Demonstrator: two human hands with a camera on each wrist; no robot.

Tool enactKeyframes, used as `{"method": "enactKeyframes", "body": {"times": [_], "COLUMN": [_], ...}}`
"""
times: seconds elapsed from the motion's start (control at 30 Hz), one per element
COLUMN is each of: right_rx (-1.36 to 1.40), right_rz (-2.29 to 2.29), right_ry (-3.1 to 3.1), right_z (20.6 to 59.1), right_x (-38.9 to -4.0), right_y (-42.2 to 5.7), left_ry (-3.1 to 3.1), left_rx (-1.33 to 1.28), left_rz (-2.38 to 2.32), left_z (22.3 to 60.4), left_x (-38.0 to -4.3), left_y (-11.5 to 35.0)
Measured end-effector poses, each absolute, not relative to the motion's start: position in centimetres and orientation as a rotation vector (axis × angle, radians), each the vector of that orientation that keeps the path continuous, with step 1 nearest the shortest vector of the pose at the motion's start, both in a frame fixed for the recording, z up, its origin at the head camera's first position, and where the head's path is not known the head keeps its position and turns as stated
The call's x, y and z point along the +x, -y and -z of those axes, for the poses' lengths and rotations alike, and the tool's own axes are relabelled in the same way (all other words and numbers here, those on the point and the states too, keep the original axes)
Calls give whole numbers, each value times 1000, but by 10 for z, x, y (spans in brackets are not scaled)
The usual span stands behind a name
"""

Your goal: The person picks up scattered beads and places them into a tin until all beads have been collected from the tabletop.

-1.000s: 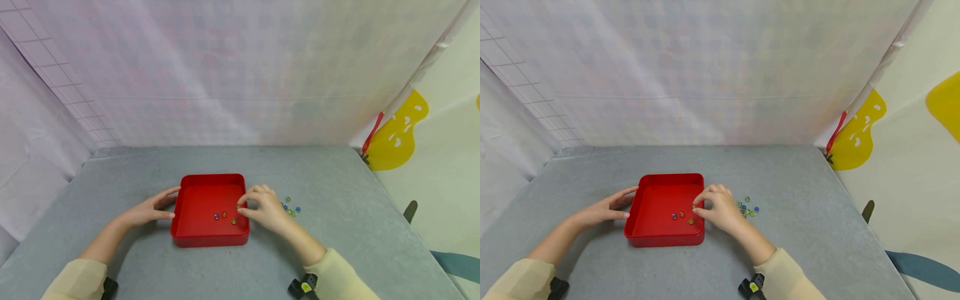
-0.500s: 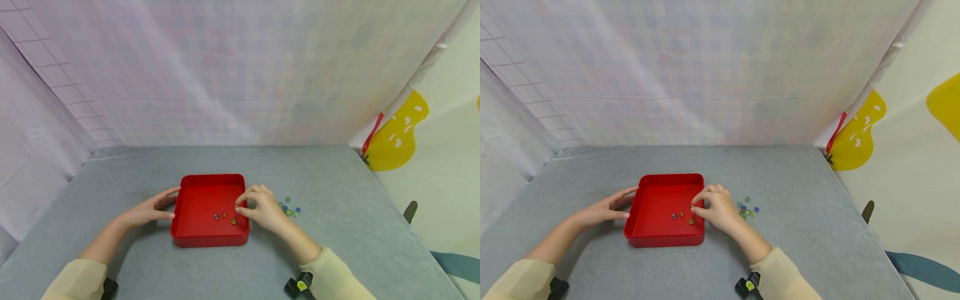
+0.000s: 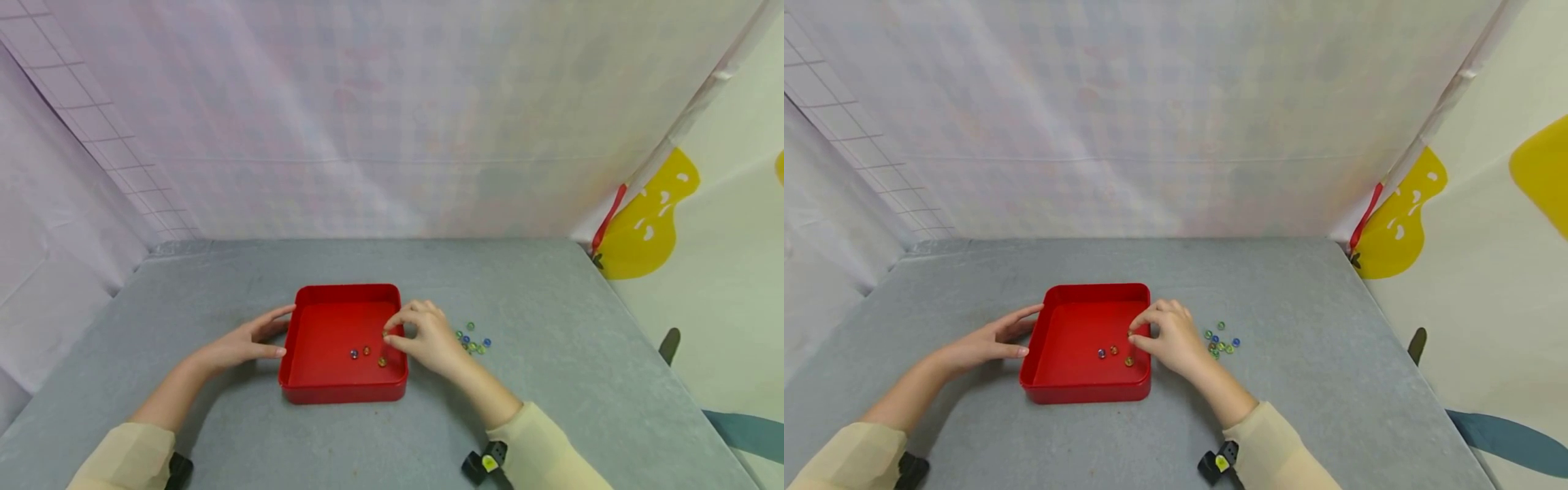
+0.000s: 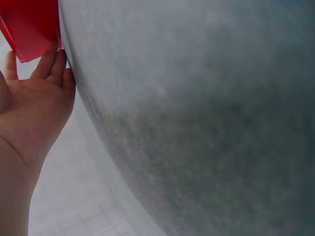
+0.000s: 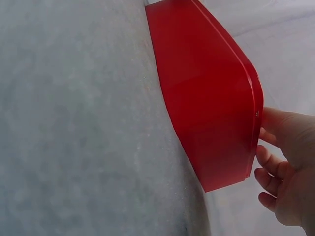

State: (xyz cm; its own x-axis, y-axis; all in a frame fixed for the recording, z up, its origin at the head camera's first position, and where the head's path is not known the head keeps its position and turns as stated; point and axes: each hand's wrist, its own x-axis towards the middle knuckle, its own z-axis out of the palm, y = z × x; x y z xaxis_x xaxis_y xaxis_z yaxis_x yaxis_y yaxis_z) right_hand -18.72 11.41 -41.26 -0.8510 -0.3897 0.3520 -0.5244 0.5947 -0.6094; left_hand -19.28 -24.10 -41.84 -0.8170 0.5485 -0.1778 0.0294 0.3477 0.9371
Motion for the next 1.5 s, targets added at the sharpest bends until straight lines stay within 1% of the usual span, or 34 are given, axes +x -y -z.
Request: {"method": "enactKeyframes", "body": {"times": [0.37,0.87,1.5], "right_rx": [751,795,803], "right_rz": [-1104,-1100,-1136], "right_ry": [2657,2626,2614], "right_z": [411,412,403], "right_x": [-187,-186,-181], "right_y": [-114,-116,-124], "left_ry": [-2144,-2143,-2142], "left_rx": [484,531,514], "left_rz": [-1479,-1484,-1483], "left_z": [417,422,421], "left_x": [-193,-195,-194], "left_y": [240,243,243]}}
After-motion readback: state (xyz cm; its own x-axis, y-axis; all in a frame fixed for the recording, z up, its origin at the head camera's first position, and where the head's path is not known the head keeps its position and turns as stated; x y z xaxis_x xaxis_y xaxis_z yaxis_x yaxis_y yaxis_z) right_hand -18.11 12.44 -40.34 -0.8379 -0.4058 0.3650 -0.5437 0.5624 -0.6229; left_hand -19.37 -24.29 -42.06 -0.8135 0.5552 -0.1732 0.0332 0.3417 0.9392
